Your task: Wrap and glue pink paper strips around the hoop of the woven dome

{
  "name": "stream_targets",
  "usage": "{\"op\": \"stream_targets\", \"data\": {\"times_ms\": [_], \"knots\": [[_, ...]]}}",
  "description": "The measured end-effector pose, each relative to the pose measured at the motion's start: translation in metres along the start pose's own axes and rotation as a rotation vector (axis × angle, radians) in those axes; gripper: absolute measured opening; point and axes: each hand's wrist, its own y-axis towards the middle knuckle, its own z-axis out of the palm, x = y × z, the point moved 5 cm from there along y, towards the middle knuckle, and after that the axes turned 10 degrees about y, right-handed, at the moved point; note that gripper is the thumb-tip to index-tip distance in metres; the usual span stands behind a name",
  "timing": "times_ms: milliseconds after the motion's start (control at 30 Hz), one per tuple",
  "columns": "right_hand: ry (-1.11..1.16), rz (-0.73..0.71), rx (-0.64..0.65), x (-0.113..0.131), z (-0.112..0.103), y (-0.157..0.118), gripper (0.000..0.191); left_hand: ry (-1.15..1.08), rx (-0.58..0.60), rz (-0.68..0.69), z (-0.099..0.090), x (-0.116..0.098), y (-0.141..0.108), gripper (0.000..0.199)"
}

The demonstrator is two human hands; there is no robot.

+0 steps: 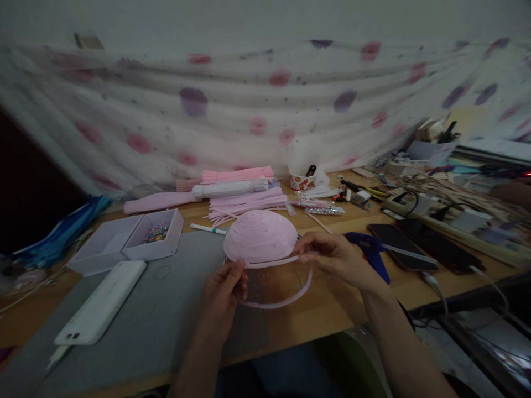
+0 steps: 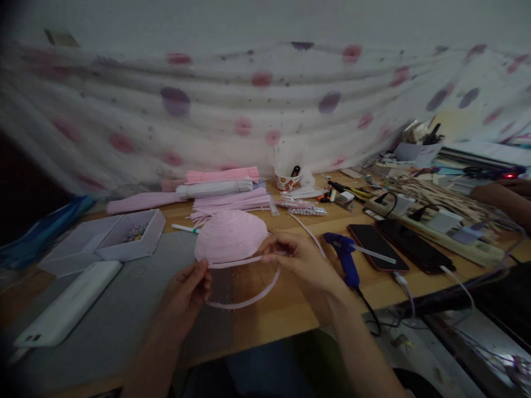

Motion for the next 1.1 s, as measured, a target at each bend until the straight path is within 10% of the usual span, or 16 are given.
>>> {"op": "stream_targets", "data": {"times_ms": [533, 1100], "knots": [[-0.039, -0.043, -0.213, -0.021, -0.018, -0.004, 0.018, 0.014, 0.031, 0.025, 0.01, 0.001, -0.003, 0.045], [-0.191, -0.169, -0.149, -0.019, -0.007, -0.009, 0.01, 0.009, -0.074, 0.056, -0.001, -0.002, -0.001, 0.044]]}}
